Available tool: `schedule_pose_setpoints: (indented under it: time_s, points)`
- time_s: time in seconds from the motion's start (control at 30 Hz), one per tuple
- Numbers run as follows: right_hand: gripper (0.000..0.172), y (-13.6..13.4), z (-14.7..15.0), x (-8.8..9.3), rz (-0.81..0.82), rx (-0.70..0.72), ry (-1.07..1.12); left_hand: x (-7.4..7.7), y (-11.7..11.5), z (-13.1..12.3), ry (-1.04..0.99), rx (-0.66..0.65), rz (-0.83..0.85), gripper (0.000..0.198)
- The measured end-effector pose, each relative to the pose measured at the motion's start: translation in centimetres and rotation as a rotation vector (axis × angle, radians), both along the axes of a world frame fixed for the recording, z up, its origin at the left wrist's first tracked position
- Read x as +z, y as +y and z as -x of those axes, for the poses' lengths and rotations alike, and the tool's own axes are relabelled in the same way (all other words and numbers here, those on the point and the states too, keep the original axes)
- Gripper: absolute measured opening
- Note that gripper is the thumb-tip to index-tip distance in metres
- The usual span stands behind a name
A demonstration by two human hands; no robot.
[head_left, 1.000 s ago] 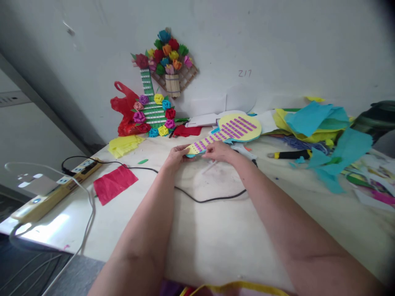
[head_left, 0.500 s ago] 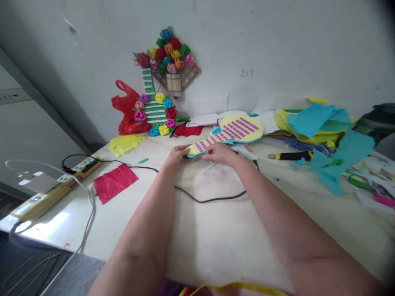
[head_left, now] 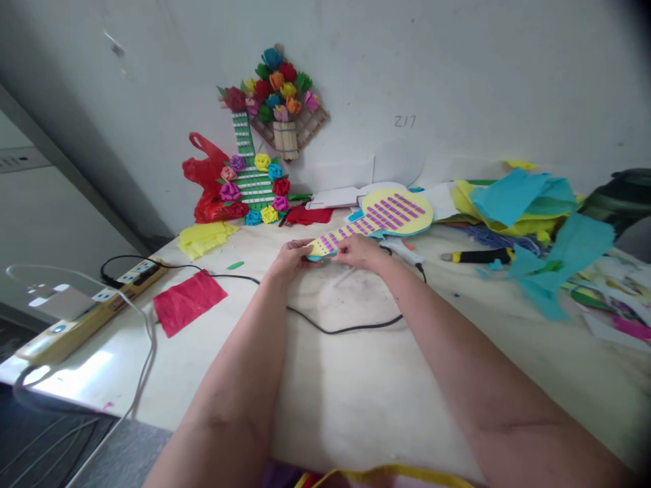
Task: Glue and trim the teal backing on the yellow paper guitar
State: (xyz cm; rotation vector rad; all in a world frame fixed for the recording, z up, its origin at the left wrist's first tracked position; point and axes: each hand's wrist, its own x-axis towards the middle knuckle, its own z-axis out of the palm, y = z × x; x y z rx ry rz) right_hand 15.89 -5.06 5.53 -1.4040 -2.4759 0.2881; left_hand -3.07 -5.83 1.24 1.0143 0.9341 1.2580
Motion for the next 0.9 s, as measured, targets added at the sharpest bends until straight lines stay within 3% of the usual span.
schedule_pose_setpoints:
  time_s: [0.53, 0.9]
  points:
    - [0.021, -0.62, 0.36, 0.35, -0.084, -0.010, -0.114, 0.23, -0.21, -0.14, 0.038, -0.012, -0.004, 0.040]
    - [0.023, -0.16, 0.44, -0.61, -0.102, -0.020, -0.124, 0.18, -0.18, -0.22, 0.035, 0.020, 0.000, 0.040]
